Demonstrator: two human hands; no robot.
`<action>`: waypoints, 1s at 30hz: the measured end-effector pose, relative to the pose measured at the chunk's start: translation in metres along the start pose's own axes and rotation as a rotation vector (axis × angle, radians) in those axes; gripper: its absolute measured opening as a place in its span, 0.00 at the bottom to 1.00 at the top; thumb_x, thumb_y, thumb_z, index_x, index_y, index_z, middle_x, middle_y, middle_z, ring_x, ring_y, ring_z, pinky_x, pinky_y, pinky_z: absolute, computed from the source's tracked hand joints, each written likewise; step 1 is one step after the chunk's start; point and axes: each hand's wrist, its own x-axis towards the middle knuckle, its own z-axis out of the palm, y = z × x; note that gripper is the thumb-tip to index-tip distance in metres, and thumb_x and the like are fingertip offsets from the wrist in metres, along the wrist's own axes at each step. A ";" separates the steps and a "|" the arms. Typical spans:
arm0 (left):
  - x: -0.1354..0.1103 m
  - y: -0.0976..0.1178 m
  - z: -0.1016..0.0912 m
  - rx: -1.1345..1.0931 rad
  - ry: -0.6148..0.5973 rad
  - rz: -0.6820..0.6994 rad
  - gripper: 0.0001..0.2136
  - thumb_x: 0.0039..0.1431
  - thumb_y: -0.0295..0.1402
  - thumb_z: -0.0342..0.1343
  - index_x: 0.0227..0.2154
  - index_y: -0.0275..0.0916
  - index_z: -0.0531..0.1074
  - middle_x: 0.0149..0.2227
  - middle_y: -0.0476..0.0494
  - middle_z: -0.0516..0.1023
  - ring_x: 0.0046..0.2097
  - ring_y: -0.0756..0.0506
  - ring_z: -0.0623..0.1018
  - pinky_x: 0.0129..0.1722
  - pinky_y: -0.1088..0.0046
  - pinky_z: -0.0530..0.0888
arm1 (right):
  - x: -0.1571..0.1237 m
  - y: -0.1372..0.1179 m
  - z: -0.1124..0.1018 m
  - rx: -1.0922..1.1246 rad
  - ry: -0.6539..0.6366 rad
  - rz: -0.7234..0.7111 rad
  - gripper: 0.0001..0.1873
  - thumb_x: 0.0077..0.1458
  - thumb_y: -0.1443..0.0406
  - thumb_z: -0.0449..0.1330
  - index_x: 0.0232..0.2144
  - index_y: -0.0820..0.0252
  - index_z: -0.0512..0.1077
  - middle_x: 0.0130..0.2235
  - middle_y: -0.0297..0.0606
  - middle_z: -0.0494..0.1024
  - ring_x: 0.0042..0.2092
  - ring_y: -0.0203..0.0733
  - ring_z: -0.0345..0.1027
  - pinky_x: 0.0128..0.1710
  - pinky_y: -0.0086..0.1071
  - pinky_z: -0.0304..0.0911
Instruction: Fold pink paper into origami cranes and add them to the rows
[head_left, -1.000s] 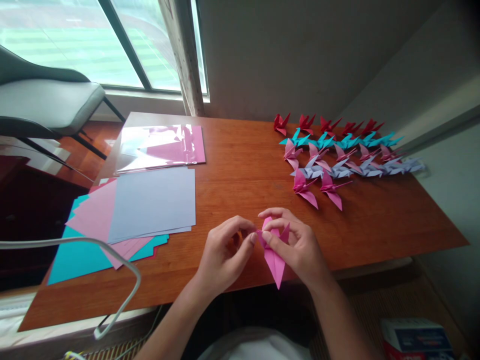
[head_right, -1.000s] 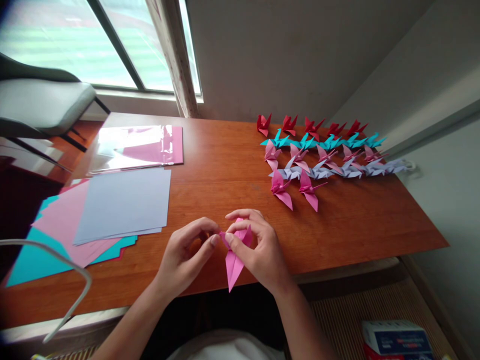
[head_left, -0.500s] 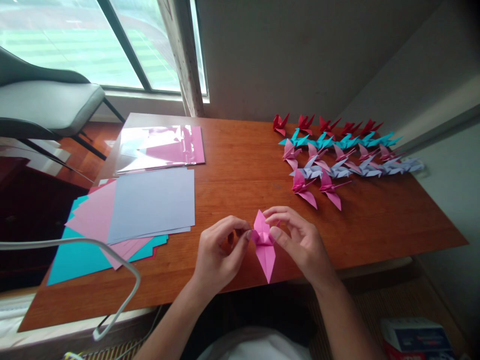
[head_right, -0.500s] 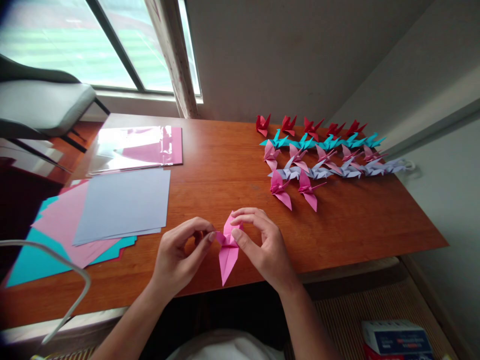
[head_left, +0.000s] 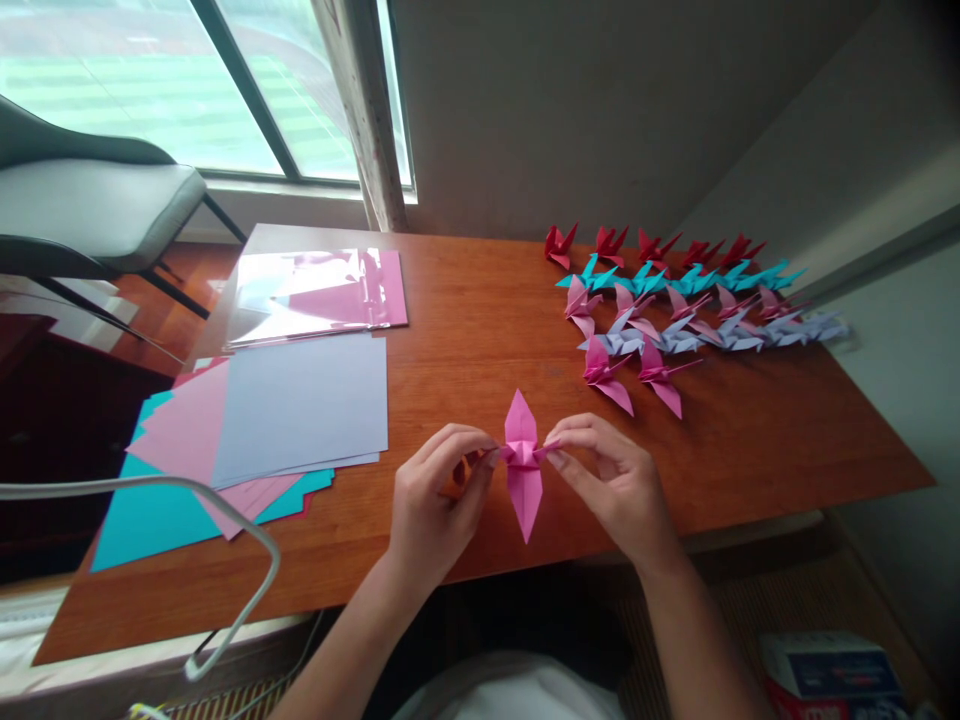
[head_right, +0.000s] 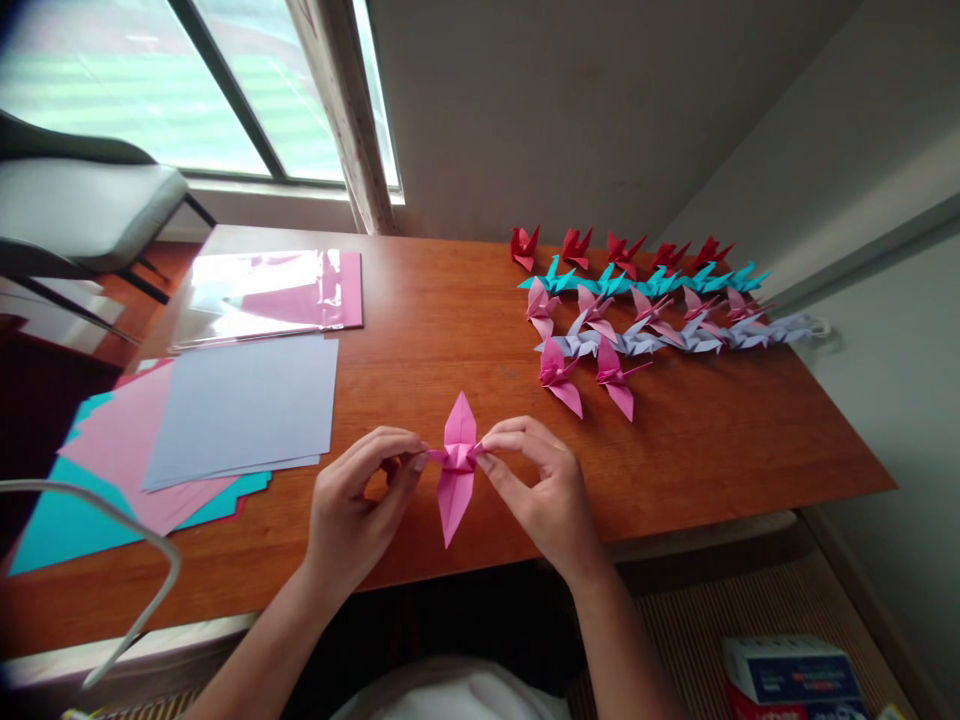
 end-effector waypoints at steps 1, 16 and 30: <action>0.000 0.000 0.000 -0.011 -0.008 -0.036 0.03 0.65 0.26 0.57 0.36 0.39 0.74 0.35 0.46 0.77 0.34 0.51 0.74 0.33 0.76 0.70 | -0.001 -0.001 0.001 -0.020 0.014 -0.019 0.04 0.59 0.68 0.65 0.36 0.53 0.79 0.37 0.36 0.77 0.42 0.43 0.73 0.44 0.38 0.69; 0.004 0.001 -0.004 -0.381 -0.119 -0.455 0.11 0.61 0.40 0.62 0.38 0.37 0.76 0.35 0.44 0.80 0.35 0.47 0.77 0.33 0.76 0.72 | -0.014 -0.007 0.020 -0.026 0.178 -0.189 0.16 0.58 0.73 0.64 0.42 0.45 0.80 0.38 0.36 0.76 0.41 0.43 0.72 0.40 0.40 0.71; 0.002 0.001 -0.003 -0.499 -0.104 -0.464 0.14 0.62 0.37 0.62 0.48 0.40 0.70 0.48 0.41 0.77 0.42 0.47 0.78 0.38 0.76 0.74 | -0.020 -0.006 0.023 -0.130 0.263 -0.257 0.17 0.57 0.73 0.64 0.42 0.43 0.80 0.36 0.37 0.77 0.39 0.45 0.73 0.38 0.41 0.72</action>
